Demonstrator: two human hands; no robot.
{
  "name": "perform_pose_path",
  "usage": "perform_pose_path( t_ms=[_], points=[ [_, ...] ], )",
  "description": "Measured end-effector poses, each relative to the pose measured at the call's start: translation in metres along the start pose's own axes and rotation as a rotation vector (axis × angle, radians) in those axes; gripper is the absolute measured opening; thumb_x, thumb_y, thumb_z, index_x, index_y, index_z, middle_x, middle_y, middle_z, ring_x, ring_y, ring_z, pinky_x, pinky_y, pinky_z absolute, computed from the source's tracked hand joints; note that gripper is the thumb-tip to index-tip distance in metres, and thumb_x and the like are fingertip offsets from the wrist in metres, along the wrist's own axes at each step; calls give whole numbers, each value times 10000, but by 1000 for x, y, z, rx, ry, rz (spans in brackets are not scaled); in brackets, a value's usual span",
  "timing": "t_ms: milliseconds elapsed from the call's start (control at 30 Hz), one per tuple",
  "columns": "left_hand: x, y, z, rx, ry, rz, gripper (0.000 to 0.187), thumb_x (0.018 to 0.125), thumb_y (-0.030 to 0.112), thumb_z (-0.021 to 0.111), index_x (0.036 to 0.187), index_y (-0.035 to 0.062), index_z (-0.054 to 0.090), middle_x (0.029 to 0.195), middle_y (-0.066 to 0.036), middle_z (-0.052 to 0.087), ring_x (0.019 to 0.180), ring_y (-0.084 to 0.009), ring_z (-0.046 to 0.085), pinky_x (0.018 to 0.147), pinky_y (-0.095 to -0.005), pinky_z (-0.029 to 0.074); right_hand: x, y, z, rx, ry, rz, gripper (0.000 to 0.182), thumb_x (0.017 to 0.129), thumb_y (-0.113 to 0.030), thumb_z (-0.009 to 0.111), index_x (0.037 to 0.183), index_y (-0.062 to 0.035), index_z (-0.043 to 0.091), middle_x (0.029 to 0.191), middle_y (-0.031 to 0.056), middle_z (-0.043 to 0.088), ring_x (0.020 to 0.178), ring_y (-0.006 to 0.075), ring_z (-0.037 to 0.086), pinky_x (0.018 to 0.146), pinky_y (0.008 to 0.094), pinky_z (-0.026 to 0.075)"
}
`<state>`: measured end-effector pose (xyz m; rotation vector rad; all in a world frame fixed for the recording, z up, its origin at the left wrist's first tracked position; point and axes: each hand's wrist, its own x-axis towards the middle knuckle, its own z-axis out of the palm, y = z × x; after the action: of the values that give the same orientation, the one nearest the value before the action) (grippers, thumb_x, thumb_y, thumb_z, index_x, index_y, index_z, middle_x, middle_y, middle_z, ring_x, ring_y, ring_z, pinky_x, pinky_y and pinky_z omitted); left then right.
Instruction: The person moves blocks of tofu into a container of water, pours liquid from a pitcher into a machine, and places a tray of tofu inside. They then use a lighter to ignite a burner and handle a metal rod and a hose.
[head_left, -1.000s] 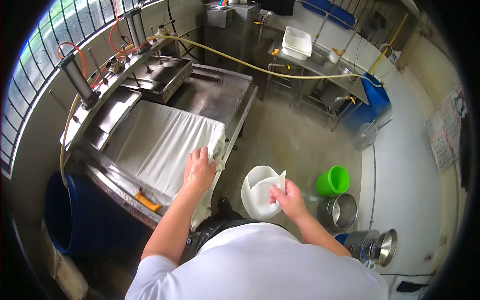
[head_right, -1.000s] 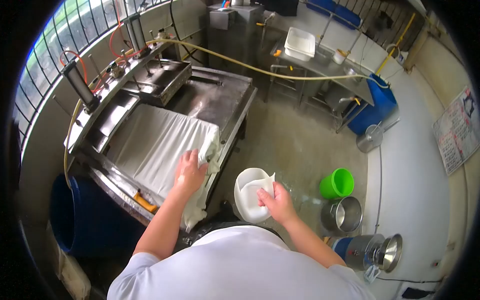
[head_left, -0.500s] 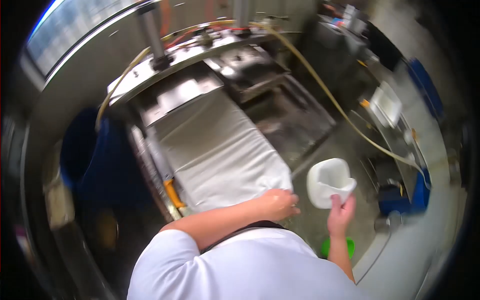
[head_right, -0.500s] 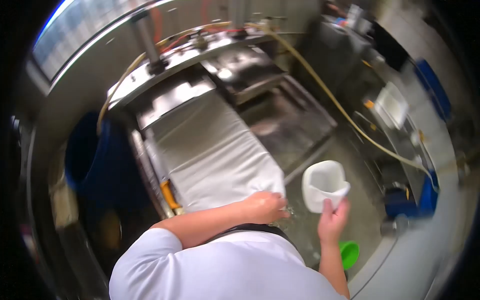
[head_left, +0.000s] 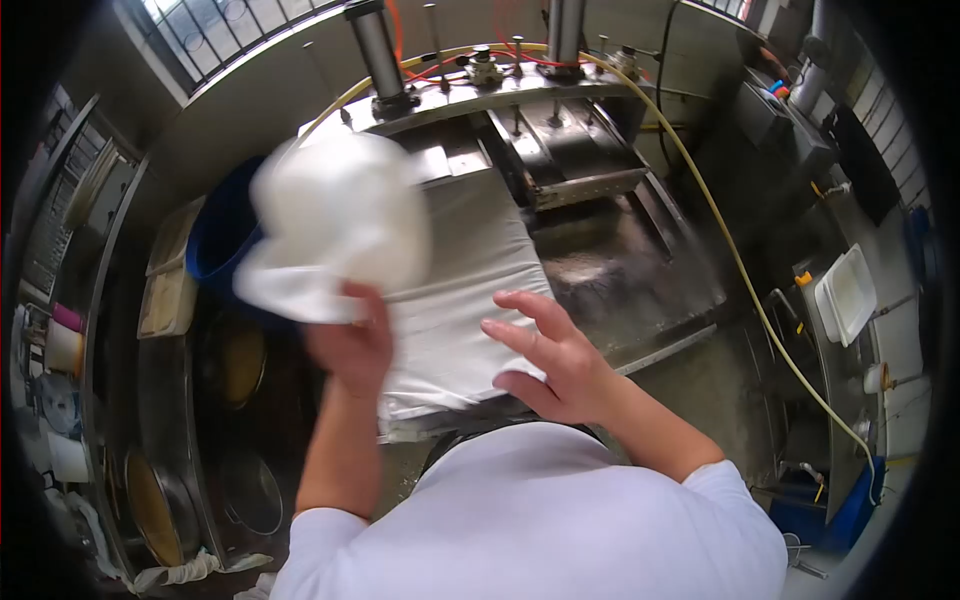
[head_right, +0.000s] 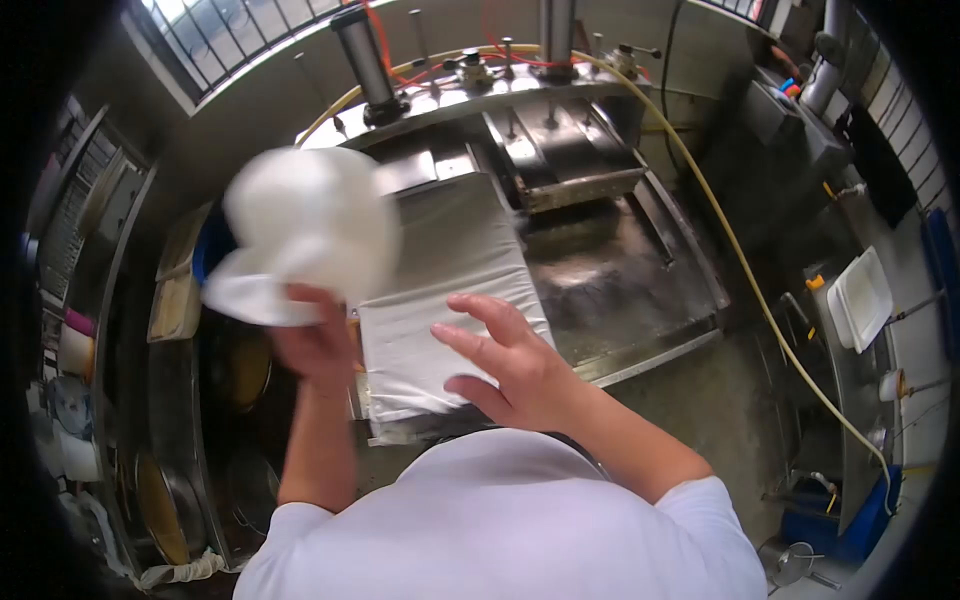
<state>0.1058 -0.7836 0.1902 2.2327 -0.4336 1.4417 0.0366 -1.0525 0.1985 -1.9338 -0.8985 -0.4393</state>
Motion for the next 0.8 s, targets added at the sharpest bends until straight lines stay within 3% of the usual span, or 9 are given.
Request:
perform_pose_path(
  t_ms=[100, 167, 233, 367, 433, 500, 567, 667, 800],
  points=[
    [82, -86, -27, 288, 246, -225, 406, 1071, 318, 561, 1147, -74, 636, 1047, -269, 647, 981, -389, 663, 841, -462, 534, -29, 35, -2, 73, 50, 172, 499, 915, -201, 760, 1356, -29, 600, 1399, 241, 507, 1260, 430, 553, 1069, 470, 469],
    [126, -187, -42, 404, 146, -63, 441, 1020, 343, 659, 1055, -96, 661, 984, -295, 694, 899, -477, 676, 798, -520, 532, -55, 64, 0, 52, 51, 279, 472, 927, -206, 745, 1335, -14, 603, 1376, 250, 521, 1250, 425, 558, 1070, 456, 471],
    [108, -244, -53, 726, 85, -207, 526, 969, 455, 700, 984, -70, 666, 933, -279, 694, 904, -497, 662, 806, -547, 523, -81, 102, 5, -79, 33, 406, 478, 945, -250, 724, 1328, 6, 594, 1364, 261, 536, 1245, 427, 566, 1067, 451, 471],
    [-3, -212, -45, 481, -237, -477, 497, 968, 445, 695, 802, -6, 569, 791, -237, 643, 742, -424, 631, 703, -519, 491, -134, 165, 22, -192, 51, 582, 545, 961, -331, 700, 1365, 11, 571, 1406, 274, 529, 1280, 433, 554, 1078, 470, 456],
    [-89, -171, -25, 321, -487, -732, 496, 990, 422, 674, 751, 6, 549, 709, -199, 594, 659, -313, 568, 668, -477, 483, -146, 177, 27, -35, -2, 806, 607, 975, -392, 663, 1398, 26, 540, 1405, 295, 548, 1284, 450, 553, 1073, 474, 454],
    [-172, -150, -1, 199, -768, -1100, 601, 1021, 540, 591, 824, -27, 600, 720, -131, 567, 698, -211, 527, 673, -461, 484, -144, 174, 27, 142, -17, 874, 625, 977, -406, 654, 1401, 36, 532, 1382, 308, 566, 1270, 455, 564, 1067, 475, 460],
    [-195, -100, 8, 7, -819, -1366, 634, 1041, 568, 535, 895, -40, 640, 760, -103, 601, 736, -193, 526, 682, -440, 480, -140, 179, 30, 314, -30, 939, 643, 978, -419, 646, 1405, 46, 524, 1358, 321, 584, 1256, 461, 574, 1061, 477, 465],
    [-234, -99, 26, -205, -507, -1403, 613, 1063, 536, 507, 943, -49, 645, 791, -68, 614, 717, -182, 509, 660, -421, 464, -134, 197, 44, 175, 39, 897, 635, 965, -399, 656, 1394, 52, 528, 1277, 321, 631, 1209, 474, 601, 1033, 490, 481],
    [-222, -88, 20, -114, -587, -1171, 607, 1076, 499, 493, 886, -59, 635, 734, -77, 596, 663, -180, 493, 629, -420, 448, -106, 201, 58, 41, 120, 1004, 540, 955, -333, 650, 1327, 49, 565, 1193, 313, 666, 1155, 484, 620, 995, 506, 488]
  ],
)
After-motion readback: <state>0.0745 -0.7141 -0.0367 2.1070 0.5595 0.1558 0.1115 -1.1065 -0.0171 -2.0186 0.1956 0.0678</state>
